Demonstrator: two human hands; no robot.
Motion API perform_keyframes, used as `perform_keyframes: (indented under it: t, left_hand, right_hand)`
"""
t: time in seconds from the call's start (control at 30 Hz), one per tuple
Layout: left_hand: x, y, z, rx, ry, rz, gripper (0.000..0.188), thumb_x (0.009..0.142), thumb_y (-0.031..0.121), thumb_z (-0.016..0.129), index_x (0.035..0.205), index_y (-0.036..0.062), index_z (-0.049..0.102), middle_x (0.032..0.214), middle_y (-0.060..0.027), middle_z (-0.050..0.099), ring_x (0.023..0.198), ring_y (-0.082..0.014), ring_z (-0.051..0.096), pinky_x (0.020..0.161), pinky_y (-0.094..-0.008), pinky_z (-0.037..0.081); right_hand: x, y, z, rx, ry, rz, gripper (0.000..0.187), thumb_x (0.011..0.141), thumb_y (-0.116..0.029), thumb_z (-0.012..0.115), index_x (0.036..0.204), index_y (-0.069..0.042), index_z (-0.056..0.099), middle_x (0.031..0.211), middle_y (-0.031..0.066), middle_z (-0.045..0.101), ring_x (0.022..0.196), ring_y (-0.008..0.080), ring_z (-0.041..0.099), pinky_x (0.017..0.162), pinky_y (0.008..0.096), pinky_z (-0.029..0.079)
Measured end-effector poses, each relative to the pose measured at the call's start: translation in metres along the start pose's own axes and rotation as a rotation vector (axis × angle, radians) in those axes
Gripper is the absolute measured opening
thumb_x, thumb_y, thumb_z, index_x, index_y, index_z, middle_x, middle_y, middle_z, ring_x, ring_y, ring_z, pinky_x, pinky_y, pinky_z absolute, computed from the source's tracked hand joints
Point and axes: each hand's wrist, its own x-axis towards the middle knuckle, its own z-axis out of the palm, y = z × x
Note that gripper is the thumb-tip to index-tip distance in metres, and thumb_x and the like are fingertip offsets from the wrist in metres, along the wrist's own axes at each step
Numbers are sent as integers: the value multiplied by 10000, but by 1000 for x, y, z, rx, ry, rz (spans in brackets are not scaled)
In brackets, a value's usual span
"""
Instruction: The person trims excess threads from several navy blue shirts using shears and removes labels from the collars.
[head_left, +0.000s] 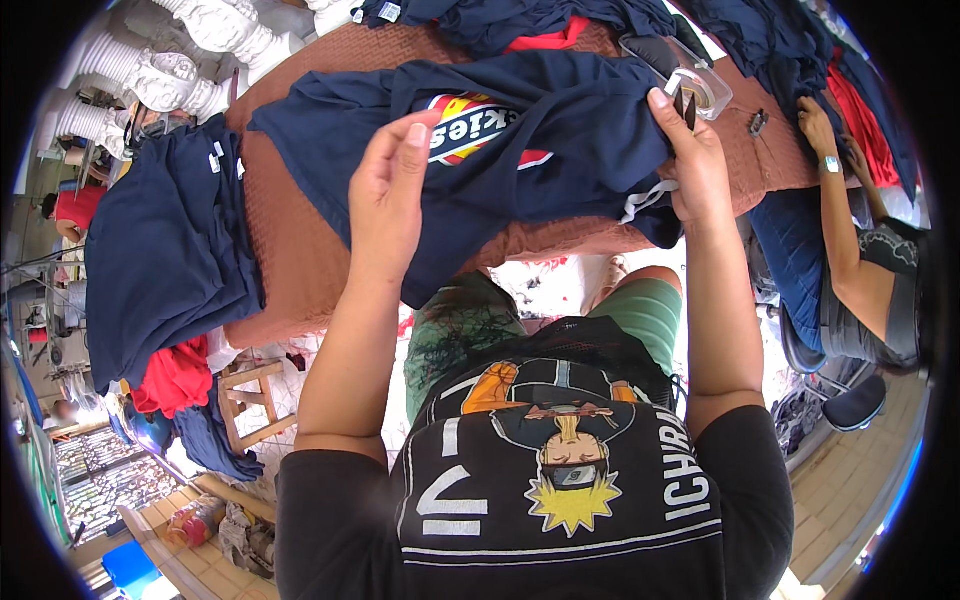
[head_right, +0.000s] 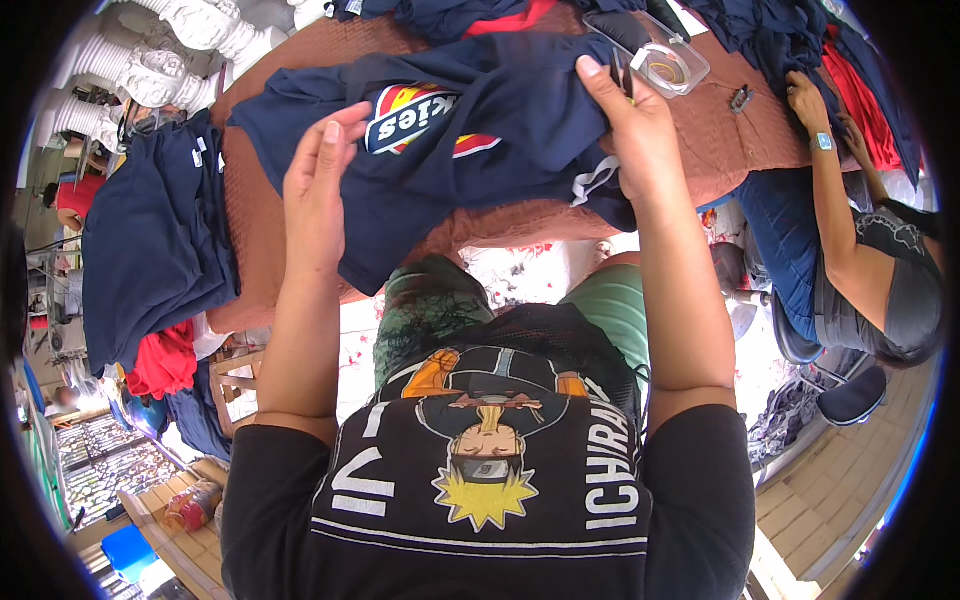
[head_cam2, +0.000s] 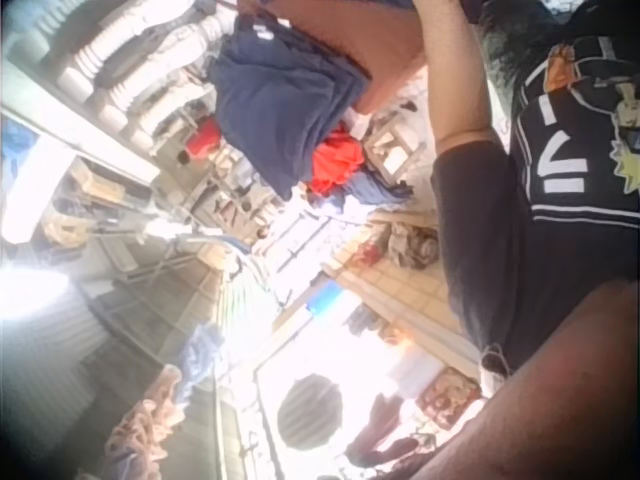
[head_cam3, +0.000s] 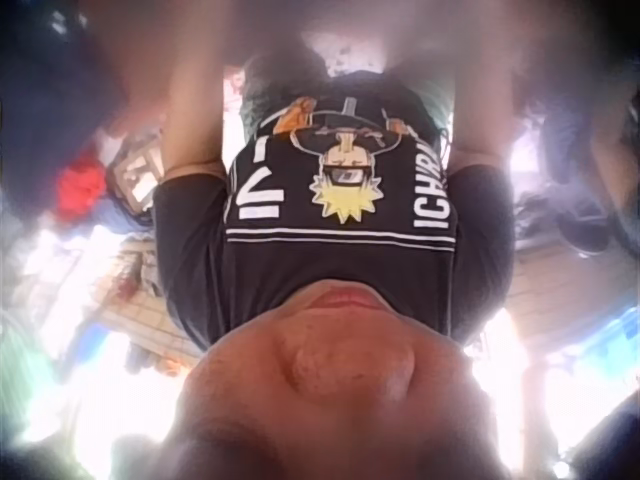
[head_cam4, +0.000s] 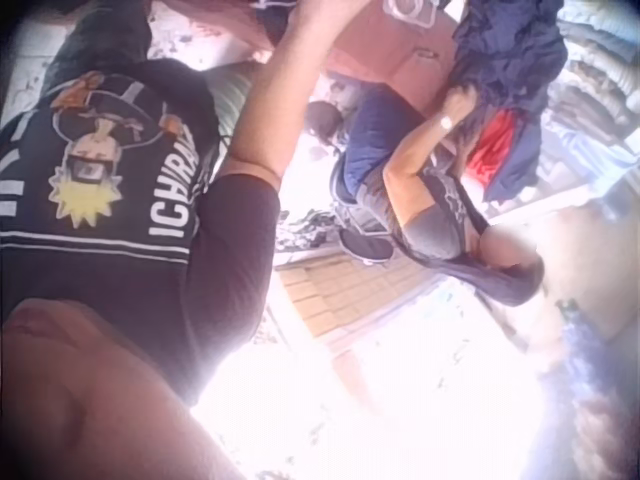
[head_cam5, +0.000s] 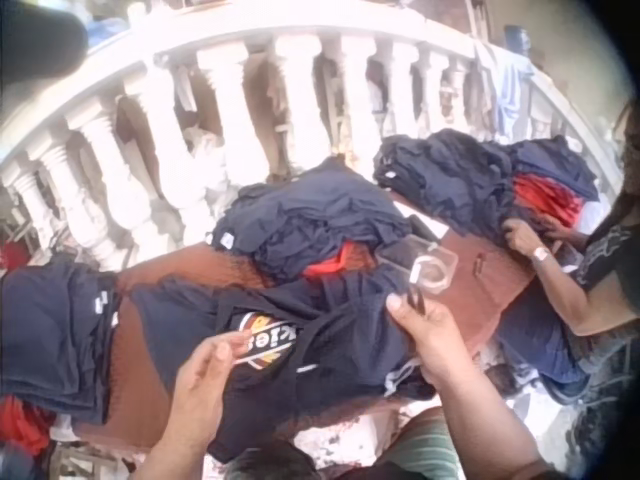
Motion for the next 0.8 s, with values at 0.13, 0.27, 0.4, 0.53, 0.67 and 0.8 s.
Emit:
perform_keyframes:
  t: [0.13,0.27,0.4,0.53,0.67,0.8]
  left_hand:
    - [-11,-18,-6,399,97,260,179,875,198,705,974,60,647,1113,-66,624,1054,-198,564,942,-312,411]
    - [-29,-27,12,775,24,397,253,752,165,798,924,87,629,1106,-57,599,1076,-247,525,927,-355,399]
    - [-20,-38,30,886,49,426,331,729,237,817,981,108,646,1095,-57,598,1088,-264,506,942,-384,375]
    - [8,-39,48,835,53,547,400,737,261,808,1077,126,646,1147,-35,608,1087,-268,511,942,-394,375]
    - [31,-36,56,847,-23,564,206,776,214,770,944,113,708,1020,-29,660,988,-240,568,892,-380,430]
    - [32,-25,40,664,-104,430,112,829,133,718,907,55,702,945,-56,676,877,-189,621,794,-288,477]
  right_hand:
    - [-2,-6,4,-2,102,25,262,872,-362,719,879,-122,612,622,-85,502,431,3,347,401,191,210]
    - [4,7,-10,-25,47,34,207,888,-334,703,930,-135,664,729,-72,601,505,-5,437,428,172,258]
    - [0,6,-9,-27,51,27,201,883,-334,711,887,-139,664,701,-85,576,482,-13,398,422,170,242]
    - [-6,2,-4,-37,33,21,208,882,-335,714,874,-133,665,677,-99,541,472,-19,365,423,174,233]
    - [-5,9,-21,-123,-66,2,192,894,-313,704,897,-125,668,668,-114,505,492,-22,345,435,181,224]
    - [-7,14,-33,-140,-118,-124,129,916,-196,676,975,-82,669,678,-123,484,522,-22,337,461,180,223]
